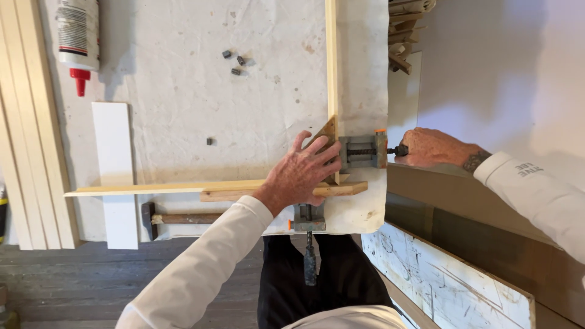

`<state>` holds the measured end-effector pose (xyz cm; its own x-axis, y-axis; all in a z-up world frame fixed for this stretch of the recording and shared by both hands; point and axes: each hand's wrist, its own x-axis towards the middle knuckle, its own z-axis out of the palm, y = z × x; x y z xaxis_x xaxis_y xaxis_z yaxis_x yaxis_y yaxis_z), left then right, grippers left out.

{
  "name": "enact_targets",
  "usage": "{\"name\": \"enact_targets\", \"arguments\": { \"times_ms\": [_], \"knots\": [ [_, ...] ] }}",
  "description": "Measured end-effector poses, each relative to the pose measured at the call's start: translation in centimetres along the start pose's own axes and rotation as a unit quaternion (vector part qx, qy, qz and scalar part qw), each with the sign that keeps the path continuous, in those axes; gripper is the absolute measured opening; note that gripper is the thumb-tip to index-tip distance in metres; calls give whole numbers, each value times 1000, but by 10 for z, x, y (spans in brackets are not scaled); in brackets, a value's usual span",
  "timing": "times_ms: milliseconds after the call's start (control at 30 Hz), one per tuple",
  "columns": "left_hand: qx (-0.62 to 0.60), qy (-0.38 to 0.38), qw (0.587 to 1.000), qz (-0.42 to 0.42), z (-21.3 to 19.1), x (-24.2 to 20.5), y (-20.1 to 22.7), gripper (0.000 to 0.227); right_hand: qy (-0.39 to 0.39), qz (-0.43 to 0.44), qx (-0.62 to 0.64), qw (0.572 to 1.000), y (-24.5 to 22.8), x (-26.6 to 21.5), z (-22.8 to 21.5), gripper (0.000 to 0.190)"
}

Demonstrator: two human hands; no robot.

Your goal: The person applies wood glue to a small wooden piece and then assembles a rectangular wooden frame on a workbench. They use clamps and a square to secure and align the corners, and tap the joints with a hammer to ensure a tight fit.

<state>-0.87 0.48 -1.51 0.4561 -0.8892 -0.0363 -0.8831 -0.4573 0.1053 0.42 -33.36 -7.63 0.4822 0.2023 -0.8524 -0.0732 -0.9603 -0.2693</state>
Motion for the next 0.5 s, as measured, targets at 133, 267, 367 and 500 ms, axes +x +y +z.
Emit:
{"name": "enact_targets", "arguments": {
  "times_ms": [133, 267, 367, 500],
  "knots": [
    [-29, 29, 999, 5, -10, 0, -2, 92, 20, -26, -18, 999, -20, -19, -12, 29],
    [-179, 99, 979, -2, -13, 13, -20, 106, 53, -22, -42, 997, -74, -75, -45, 33],
    [-226, 253, 940, -45, -33, 67, -108, 71, 85, 0, -31, 996, -45, -54, -20, 28],
    [-63, 213, 959, -175, -1, 144, -268, 58, 164, -1, -19, 986, -24, -37, 3, 32]
  ]
}}
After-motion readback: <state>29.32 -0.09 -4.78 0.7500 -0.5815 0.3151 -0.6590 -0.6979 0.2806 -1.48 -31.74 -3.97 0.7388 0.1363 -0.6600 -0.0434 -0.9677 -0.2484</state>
